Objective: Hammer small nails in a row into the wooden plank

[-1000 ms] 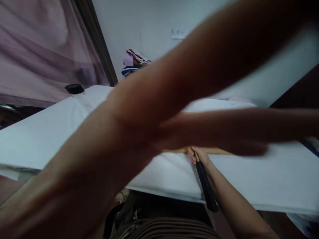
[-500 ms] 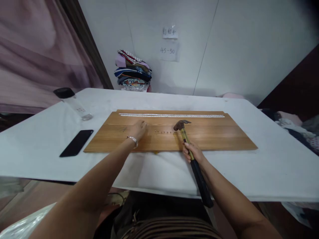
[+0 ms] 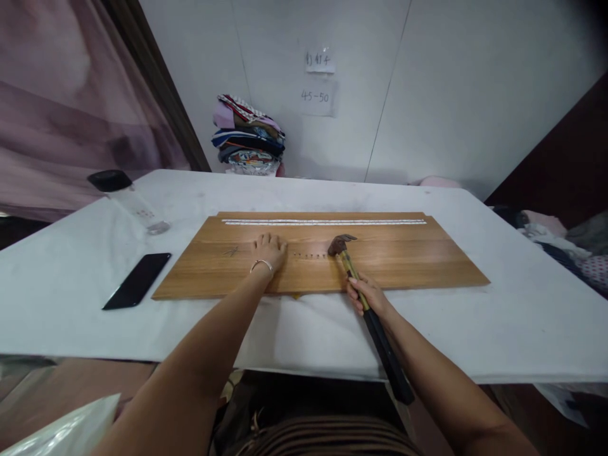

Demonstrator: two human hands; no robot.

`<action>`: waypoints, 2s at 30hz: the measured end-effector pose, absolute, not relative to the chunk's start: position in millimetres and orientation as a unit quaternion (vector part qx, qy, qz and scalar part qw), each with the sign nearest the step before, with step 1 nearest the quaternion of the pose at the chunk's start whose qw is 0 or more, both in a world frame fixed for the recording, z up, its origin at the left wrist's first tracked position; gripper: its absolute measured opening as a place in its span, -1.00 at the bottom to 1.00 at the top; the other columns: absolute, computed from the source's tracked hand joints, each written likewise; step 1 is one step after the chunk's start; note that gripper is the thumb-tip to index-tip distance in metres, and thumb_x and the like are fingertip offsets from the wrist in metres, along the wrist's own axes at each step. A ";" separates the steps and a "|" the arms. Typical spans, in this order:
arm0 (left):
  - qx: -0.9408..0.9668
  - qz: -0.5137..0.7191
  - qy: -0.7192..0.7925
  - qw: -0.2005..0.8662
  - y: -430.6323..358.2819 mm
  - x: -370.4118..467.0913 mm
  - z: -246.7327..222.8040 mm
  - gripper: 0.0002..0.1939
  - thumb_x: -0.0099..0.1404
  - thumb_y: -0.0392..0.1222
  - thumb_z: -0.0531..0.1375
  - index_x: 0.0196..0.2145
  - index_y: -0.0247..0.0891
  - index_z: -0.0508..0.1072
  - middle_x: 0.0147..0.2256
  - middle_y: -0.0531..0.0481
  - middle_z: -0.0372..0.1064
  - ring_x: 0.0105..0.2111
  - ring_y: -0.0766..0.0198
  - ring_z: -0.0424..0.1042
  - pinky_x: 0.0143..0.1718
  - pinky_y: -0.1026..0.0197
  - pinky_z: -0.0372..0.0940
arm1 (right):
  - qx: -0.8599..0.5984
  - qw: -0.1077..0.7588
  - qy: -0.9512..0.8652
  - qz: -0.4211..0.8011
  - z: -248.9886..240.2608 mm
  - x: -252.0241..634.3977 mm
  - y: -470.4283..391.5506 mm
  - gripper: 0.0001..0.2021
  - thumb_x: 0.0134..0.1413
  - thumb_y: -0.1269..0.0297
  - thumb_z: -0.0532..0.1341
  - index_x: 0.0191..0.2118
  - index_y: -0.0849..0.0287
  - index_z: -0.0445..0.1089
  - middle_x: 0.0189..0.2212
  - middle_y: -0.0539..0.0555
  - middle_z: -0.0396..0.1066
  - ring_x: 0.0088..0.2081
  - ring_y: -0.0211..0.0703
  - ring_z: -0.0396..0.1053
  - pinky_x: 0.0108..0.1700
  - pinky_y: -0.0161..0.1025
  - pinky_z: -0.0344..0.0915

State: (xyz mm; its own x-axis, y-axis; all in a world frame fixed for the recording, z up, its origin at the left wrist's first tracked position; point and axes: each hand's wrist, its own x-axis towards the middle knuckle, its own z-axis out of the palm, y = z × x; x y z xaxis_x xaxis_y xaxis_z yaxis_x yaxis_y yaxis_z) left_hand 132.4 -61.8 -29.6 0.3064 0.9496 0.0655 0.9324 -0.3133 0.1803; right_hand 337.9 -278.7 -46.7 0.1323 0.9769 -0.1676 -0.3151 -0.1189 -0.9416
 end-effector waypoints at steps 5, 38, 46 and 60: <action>0.808 0.083 0.582 0.049 -60.8 132.6 -31.7 -0.49 0.44 0.00 -0.08 0.13 -0.25 0.46 0.31 -0.29 0.24 0.34 -0.08 0.15 0.30 -0.13 0.06 | -0.490 0.580 -0.329 0.562 -48.4 337.5 -278.1 -0.53 -0.06 -0.12 0.37 -0.29 0.09 0.18 -0.66 -0.25 0.21 -0.78 -0.42 0.09 -0.82 -0.44 0.10; 0.796 0.173 0.573 0.087 -65.0 125.5 -35.7 -0.66 0.45 -0.17 0.03 0.02 -0.22 0.54 0.14 -0.19 0.46 0.18 0.07 0.36 0.24 0.00 0.17 | -0.507 0.555 -0.336 0.568 -61.5 340.7 -283.8 -0.48 -0.08 -0.19 0.39 -0.22 0.10 0.25 -0.65 -0.22 0.17 -0.78 -0.41 0.05 -0.81 -0.42 0.08; 0.753 0.244 0.603 0.102 -51.3 75.3 -20.5 -0.65 0.39 -0.21 0.11 0.04 -0.24 0.56 0.00 -0.15 0.57 0.00 0.14 0.50 0.11 0.13 0.32 | -0.512 0.553 -0.343 0.560 -61.9 340.8 -288.8 -0.57 0.07 -0.13 0.35 -0.23 0.11 0.26 -0.61 -0.20 0.20 -0.76 -0.44 0.07 -0.78 -0.45 0.09; 0.714 0.050 0.690 0.103 -26.0 22.6 1.9 -0.71 0.34 -0.12 0.18 -0.09 -0.23 0.63 -0.02 -0.16 0.59 0.01 0.09 0.54 -0.05 0.22 0.39 | -0.509 0.549 -0.339 0.570 -55.4 340.4 -289.4 -0.54 0.04 -0.14 0.36 -0.17 0.12 0.31 -0.60 -0.19 0.21 -0.75 -0.43 0.08 -0.77 -0.44 0.13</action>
State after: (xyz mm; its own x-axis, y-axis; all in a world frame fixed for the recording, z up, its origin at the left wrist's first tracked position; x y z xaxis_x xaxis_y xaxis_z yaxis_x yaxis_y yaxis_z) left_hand 22.6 -26.0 1.9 0.0420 0.9966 -0.0715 0.9762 -0.0257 0.2156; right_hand 340.4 -289.4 -55.4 0.1213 0.9707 -0.2073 -0.2807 -0.1668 -0.9452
